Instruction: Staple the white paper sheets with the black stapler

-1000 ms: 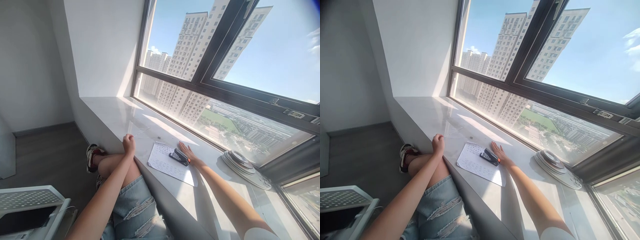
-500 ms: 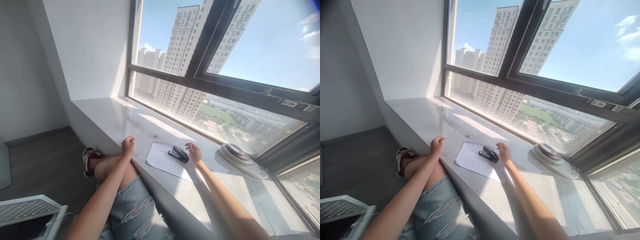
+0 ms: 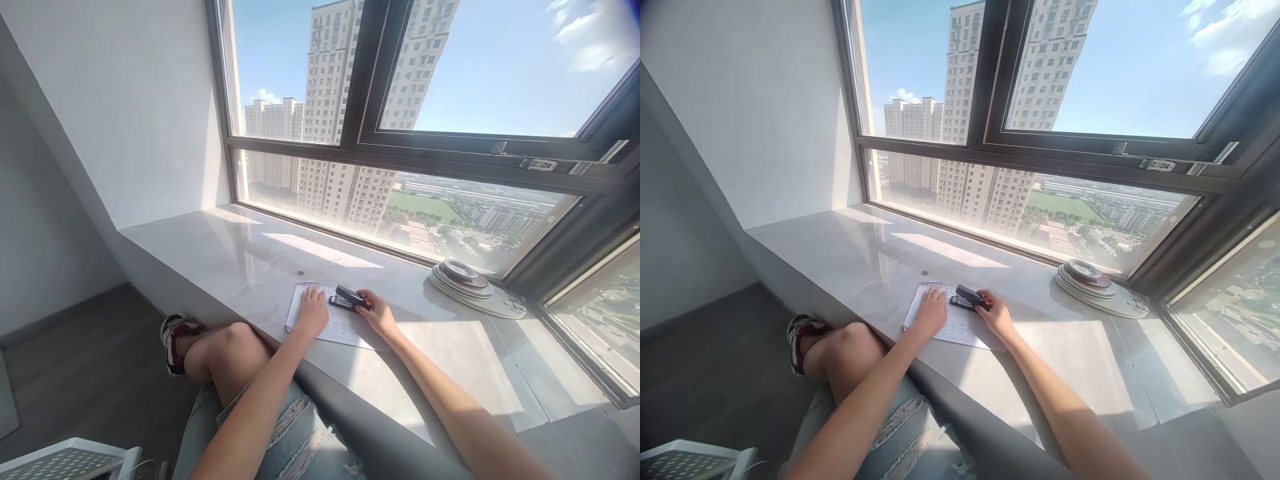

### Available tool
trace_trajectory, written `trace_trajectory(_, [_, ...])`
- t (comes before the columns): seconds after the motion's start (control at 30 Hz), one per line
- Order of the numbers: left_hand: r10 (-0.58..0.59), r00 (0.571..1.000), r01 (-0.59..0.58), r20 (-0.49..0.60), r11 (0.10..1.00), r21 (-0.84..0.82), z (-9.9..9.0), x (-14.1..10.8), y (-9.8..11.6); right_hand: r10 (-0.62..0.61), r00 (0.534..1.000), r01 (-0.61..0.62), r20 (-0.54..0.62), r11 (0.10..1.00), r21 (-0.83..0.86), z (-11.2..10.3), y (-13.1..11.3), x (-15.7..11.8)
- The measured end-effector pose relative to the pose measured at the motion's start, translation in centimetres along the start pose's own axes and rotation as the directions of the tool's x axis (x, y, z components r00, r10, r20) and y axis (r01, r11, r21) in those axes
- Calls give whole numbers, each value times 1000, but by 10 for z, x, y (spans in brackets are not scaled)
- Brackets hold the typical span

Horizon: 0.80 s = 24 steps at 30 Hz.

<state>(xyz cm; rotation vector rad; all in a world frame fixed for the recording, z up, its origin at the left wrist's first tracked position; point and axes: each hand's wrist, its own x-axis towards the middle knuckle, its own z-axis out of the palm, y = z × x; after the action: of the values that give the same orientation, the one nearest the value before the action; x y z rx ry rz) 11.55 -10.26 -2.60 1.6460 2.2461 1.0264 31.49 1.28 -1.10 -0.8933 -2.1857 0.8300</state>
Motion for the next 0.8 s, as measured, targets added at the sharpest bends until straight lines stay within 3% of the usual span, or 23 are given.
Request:
trace_trajectory(0.1, [35, 999, -39, 29, 986, 162, 10, -8, -6, -2, 999, -5, 54, 993, 119, -5, 4, -1])
trace_trajectory(0.27, [27, 999, -34, 47, 987, 160, 6, -8, -7, 19, 994, -48, 108, 961, 272, -7, 8, -9])
trace_trajectory(0.57, [16, 996, -34, 87, 978, 205, -2, -11, -2, -12, 992, -21, 125, 964, 264, -8, 2, -10])
trace_trajectory(0.8, [-161, 968, 105, 194, 957, 271, -15, 42, 22, -25, 993, -1, 113, 975, 220, -6, 0, -10])
